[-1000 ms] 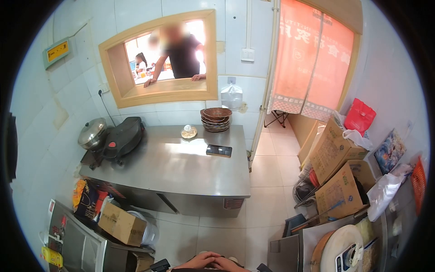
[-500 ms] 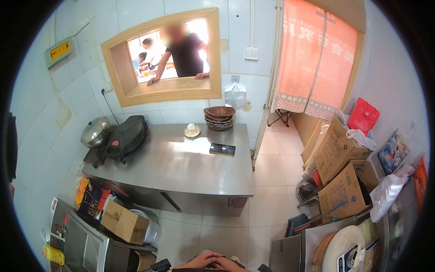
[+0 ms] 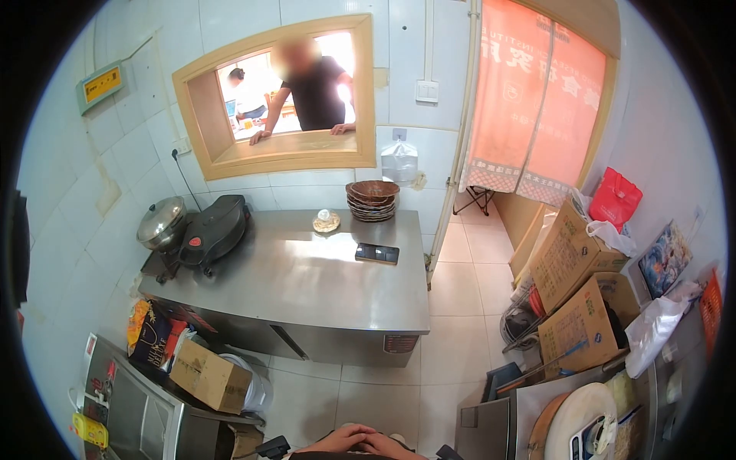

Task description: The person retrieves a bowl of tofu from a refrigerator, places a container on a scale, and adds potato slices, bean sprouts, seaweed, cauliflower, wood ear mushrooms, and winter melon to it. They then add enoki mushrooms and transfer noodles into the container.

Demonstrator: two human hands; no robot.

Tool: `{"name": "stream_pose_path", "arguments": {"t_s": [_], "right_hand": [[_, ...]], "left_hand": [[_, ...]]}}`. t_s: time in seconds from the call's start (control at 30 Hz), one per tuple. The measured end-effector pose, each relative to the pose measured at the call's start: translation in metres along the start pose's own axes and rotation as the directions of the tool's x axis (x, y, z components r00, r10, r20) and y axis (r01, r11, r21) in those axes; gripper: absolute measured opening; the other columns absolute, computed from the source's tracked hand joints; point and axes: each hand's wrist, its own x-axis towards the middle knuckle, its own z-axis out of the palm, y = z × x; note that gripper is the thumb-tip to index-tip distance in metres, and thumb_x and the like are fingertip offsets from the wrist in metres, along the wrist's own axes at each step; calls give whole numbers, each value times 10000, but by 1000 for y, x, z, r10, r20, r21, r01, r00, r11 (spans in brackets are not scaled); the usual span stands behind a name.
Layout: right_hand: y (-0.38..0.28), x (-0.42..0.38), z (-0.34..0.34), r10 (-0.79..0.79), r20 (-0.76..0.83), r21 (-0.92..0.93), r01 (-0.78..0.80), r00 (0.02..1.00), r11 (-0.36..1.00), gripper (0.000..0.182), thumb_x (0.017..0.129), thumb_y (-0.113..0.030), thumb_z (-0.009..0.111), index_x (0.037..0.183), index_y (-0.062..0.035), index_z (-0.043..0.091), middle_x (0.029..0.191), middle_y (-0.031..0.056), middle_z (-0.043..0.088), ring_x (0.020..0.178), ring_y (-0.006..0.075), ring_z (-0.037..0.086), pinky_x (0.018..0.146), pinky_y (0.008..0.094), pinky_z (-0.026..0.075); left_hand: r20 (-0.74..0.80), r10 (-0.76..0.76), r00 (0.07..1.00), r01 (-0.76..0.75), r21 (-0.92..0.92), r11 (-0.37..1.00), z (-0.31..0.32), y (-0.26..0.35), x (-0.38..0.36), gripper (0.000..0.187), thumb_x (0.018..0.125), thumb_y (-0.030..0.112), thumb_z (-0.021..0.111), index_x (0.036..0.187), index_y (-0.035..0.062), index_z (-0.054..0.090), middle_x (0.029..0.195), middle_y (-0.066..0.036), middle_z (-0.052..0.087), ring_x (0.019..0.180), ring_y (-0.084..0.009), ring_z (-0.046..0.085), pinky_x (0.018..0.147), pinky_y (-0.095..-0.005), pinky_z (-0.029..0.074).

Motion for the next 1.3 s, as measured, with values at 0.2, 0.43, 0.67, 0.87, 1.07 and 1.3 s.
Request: {"name": "stream_pose_path", "arguments": {"t_s": [0.2,0.43,0.67,0.87,1.07,1.3], "right_hand": [[111,0,27,-22,77,-243,40,997,969,315,915,-204,432,1177,-32,458,1134,149,507,1073,260,485,917,341,362],[18,2,4,1,7,20,-1,1000,1000,313,923,-206,422,1183,-34,452,1125,146,513,1069,254,488,904,330,371],[180,7,28,-108,202,-499,197,974,844,312,923,-204,426,1184,-35,452,1122,145,516,1069,247,489,899,328,373],[-7,4,-11,58,35,-40,-57,998,998,318,921,-196,430,1199,-42,444,1131,143,512,1076,235,487,895,328,376],[1,3,-11,44,24,37,-45,999,998,276,915,-182,440,1151,-50,495,1091,123,543,1038,224,510,886,327,388],[-1,12,-8,47,50,27,-48,998,998,265,912,-180,446,1134,-51,511,1077,114,554,1023,216,518,882,324,393]], "left_hand": [[23,-52,998,53,-33,998,-2,0,2,327,912,195,440,1178,10,486,1120,-88,539,1030,-148,502,897,-255,389],[14,-21,1000,20,46,999,-1,10,-2,323,916,192,433,1179,12,485,1112,-85,540,1016,-142,506,885,-253,398],[-18,13,1000,-13,0,1000,1,10,-1,317,912,190,442,1169,12,494,1098,-79,546,1001,-141,509,874,-253,401],[-68,32,997,-35,-38,999,5,7,0,309,906,186,452,1156,15,509,1092,-76,552,998,-141,509,871,-256,402],[-61,64,996,-61,36,997,1,-4,6,329,900,210,462,1162,16,507,1112,-87,549,1027,-158,506,893,-275,392],[-31,53,998,-51,68,996,-5,-22,16,345,899,218,455,1175,16,498,1146,-104,534,1071,-175,491,924,-281,370]]}}
